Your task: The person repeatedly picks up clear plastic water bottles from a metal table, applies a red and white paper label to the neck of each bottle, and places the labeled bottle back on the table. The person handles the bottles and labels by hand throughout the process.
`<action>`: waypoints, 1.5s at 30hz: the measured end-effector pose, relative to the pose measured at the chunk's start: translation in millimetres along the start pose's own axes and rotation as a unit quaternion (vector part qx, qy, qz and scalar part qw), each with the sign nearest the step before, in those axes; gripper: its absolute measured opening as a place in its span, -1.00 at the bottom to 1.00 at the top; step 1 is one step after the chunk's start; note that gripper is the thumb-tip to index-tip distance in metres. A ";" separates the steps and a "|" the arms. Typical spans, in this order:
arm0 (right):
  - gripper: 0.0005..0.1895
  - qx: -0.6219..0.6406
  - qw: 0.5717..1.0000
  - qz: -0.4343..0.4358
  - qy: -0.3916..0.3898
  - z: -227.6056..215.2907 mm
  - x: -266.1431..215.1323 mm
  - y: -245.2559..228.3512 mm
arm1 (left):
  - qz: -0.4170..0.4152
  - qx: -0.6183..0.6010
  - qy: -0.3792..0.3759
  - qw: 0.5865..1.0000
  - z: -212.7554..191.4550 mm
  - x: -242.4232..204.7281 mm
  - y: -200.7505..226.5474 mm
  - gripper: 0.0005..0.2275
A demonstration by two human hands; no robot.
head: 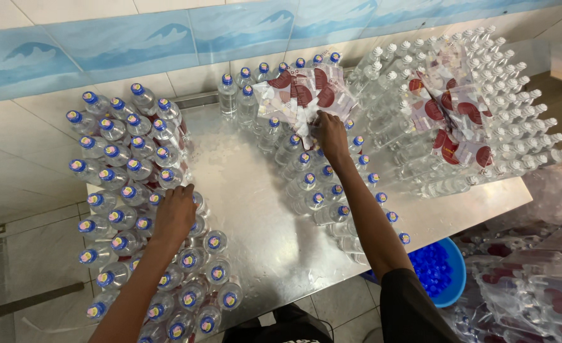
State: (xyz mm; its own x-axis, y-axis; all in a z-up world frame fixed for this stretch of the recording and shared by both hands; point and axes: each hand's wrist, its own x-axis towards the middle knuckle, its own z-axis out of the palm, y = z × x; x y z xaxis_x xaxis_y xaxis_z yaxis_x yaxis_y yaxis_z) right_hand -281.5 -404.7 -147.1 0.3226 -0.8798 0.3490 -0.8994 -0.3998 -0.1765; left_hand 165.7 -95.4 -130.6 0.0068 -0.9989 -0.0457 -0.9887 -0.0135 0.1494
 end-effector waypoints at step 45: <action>0.03 0.304 0.853 0.419 -0.057 -187.9 -440.8 -3.5 | -0.218 -0.798 -0.172 0.535 -48.7 -159.2 248.9 -0.72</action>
State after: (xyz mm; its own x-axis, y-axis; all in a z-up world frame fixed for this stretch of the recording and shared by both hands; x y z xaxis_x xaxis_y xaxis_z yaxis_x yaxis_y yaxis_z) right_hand -475.9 32.8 -127.3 -0.3016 -0.9275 -0.2207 -0.5197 0.3540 -0.7776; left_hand -74.1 58.1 -38.0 -0.1160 -0.8218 -0.5579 0.4846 -0.5371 0.6904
